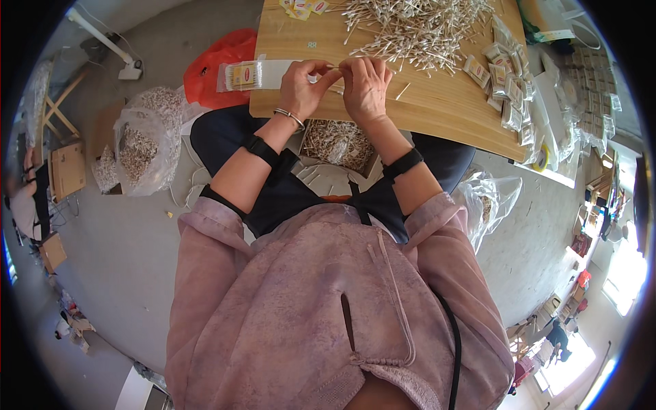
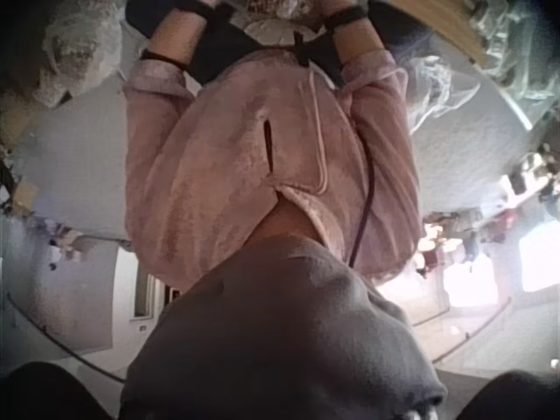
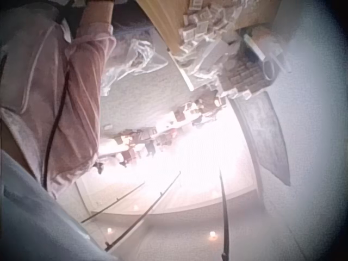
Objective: The recorder is manually grouping and inserting cotton swabs into small plastic packaging sleeves at a workstation.
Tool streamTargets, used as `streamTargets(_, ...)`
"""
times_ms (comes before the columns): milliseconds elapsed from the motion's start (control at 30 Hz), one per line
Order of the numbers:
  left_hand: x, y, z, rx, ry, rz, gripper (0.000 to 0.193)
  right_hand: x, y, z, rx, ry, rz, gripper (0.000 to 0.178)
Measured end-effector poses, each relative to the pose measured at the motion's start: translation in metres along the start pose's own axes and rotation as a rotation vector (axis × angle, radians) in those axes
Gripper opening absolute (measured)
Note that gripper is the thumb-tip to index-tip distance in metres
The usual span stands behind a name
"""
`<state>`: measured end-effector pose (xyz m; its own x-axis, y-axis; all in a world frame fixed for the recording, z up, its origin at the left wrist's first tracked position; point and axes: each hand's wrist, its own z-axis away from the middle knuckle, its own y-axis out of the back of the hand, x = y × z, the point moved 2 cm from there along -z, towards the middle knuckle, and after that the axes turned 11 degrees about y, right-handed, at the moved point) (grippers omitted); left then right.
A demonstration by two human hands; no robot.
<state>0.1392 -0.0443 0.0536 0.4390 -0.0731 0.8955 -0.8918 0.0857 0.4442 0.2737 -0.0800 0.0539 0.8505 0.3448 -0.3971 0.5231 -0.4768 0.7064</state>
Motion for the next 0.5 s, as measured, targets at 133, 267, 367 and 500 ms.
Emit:
streamTargets(133,0.003,0.001,-0.003,-0.017,0.017,0.131,0.023,-0.007,0.004,0.002,0.06,-0.055,-0.038,0.008)
streamTargets(267,0.009,0.004,-0.002,-0.173,0.138,0.246,0.018,-0.004,0.009,0.003,0.044,-0.095,-0.088,0.008)
streamTargets(367,0.006,0.004,-0.002,-0.165,0.126,0.363,0.019,-0.008,0.013,0.002,0.054,-0.085,-0.129,0.007)
streamTargets(500,0.007,0.004,-0.003,-0.164,0.133,0.519,0.022,-0.014,0.017,0.001,0.06,-0.109,-0.179,0.007)
